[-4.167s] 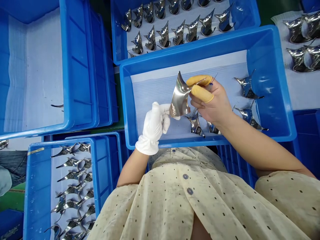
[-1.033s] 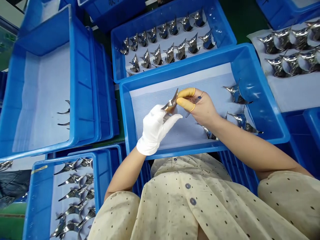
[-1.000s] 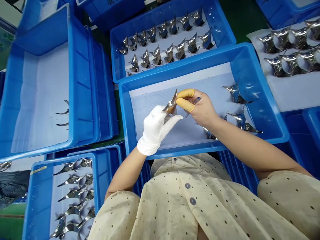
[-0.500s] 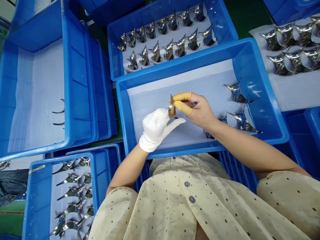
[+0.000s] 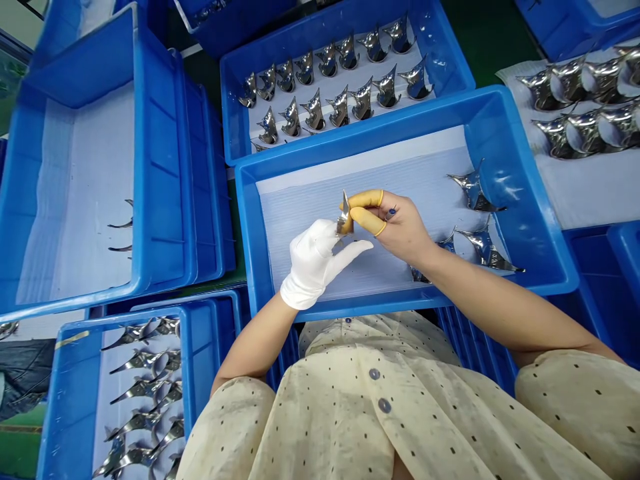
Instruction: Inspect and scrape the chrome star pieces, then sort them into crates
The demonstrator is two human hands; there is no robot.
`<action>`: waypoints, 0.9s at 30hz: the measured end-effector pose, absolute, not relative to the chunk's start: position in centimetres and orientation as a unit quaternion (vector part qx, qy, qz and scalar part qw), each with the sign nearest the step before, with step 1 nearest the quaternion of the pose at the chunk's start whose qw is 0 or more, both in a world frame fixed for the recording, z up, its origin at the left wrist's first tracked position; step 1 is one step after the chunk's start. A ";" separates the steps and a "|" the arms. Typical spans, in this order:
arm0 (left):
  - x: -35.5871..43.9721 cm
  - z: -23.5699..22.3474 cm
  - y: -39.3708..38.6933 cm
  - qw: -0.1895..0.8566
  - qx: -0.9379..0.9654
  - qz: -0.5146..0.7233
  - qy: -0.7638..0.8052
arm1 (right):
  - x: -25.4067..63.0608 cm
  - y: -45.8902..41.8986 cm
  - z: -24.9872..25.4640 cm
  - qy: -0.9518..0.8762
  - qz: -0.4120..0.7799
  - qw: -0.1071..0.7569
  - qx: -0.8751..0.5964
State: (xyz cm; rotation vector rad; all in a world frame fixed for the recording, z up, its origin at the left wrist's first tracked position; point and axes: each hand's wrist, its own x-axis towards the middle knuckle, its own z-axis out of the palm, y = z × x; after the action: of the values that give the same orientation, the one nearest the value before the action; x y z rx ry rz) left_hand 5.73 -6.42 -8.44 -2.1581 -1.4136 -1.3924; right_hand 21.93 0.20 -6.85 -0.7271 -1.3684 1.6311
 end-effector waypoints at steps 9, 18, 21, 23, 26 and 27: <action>5.1 -9.3 -6.4 0.047 -0.716 -0.469 -0.515 | 22.4 0.3 -7.7 -0.593 0.559 0.475 -0.332; 5.0 -9.4 -6.4 0.043 -0.712 -0.490 -0.500 | 22.5 0.5 -7.7 -0.613 0.546 0.485 -0.300; 5.0 -9.5 -6.5 0.067 -0.711 -0.493 -0.497 | 22.4 0.5 -7.6 -0.601 0.565 0.476 -0.306; 5.0 -9.4 -6.6 0.076 -0.709 -0.497 -0.494 | 22.3 0.4 -7.6 -0.588 0.581 0.473 -0.304; 4.8 -8.9 -6.9 0.029 -0.698 -0.496 -0.515 | 22.3 0.4 -7.5 -0.575 0.595 0.471 -0.305; 4.8 -8.7 -7.0 -0.017 -0.687 -0.494 -0.533 | 22.4 0.4 -7.6 -0.574 0.596 0.470 -0.307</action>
State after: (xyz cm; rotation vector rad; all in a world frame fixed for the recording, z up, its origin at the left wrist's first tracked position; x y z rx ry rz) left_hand 4.79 -7.03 -8.70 -2.1815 -1.6909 -1.5685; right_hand 22.41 0.42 -7.56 -0.7525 -1.4065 1.4598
